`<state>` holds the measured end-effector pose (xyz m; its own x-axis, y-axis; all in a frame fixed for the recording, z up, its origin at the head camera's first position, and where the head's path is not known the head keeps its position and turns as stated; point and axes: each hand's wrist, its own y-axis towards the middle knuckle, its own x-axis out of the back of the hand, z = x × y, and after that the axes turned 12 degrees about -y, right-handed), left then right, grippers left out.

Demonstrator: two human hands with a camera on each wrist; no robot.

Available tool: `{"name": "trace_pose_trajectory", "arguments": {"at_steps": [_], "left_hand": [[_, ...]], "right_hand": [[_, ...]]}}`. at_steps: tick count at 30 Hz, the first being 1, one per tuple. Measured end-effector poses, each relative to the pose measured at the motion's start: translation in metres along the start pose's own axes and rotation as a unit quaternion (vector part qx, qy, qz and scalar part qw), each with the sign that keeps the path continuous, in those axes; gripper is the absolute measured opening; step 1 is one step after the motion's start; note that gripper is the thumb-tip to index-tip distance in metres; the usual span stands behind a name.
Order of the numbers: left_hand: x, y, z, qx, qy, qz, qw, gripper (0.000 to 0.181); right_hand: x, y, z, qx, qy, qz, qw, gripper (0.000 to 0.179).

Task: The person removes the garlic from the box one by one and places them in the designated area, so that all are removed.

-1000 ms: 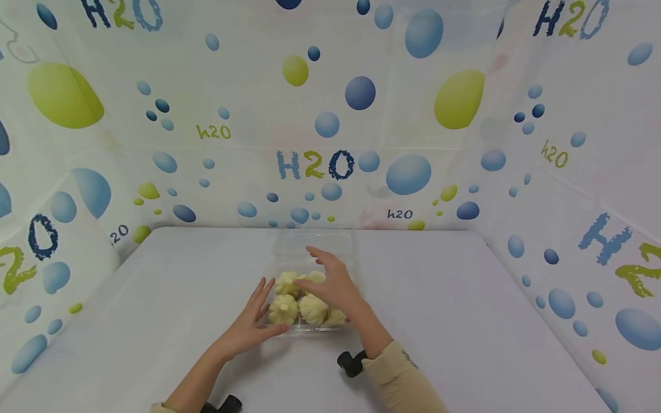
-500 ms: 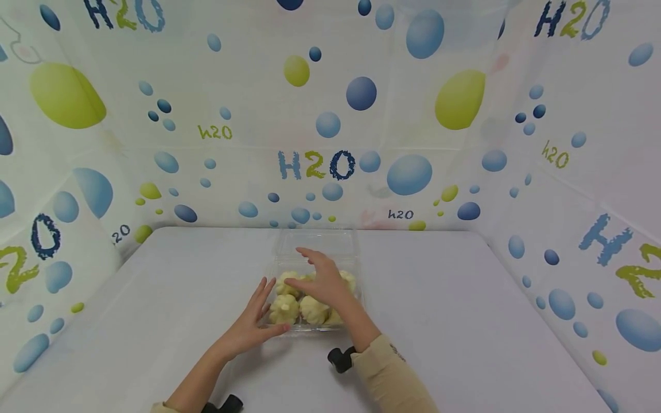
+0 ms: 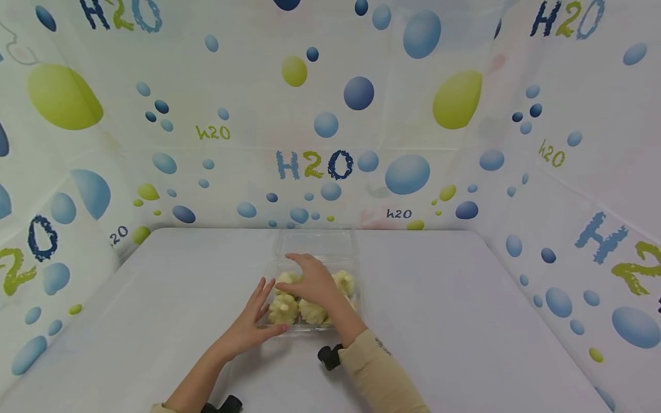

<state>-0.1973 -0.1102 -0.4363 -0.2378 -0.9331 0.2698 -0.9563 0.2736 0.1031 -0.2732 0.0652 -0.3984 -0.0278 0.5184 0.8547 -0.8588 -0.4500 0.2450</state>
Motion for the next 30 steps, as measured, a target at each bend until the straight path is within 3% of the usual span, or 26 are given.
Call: {"name": "trace_pose_trajectory", "arguments": {"at_steps": [6, 14, 22, 30], "left_hand": [[0.000, -0.001, -0.002, -0.004, 0.002, -0.001, 1.0000, 0.095], [0.000, -0.002, -0.003, -0.002, -0.002, 0.002, 1.0000, 0.095], [0.001, -0.003, -0.009, -0.006, -0.013, 0.000, 0.9999, 0.093], [0.000, -0.001, -0.002, -0.012, -0.010, 0.005, 0.9999, 0.095]], "right_hand": [[-0.003, 0.002, 0.003, -0.002, -0.037, 0.010, 0.9993, 0.065], [-0.005, 0.007, 0.003, 0.026, -0.053, 0.018, 0.9981, 0.062], [-0.009, 0.012, 0.006, 0.013, -0.065, 0.050, 0.9966, 0.061], [-0.009, 0.012, 0.004, -0.009, -0.089, 0.073, 0.9934, 0.062]]}}
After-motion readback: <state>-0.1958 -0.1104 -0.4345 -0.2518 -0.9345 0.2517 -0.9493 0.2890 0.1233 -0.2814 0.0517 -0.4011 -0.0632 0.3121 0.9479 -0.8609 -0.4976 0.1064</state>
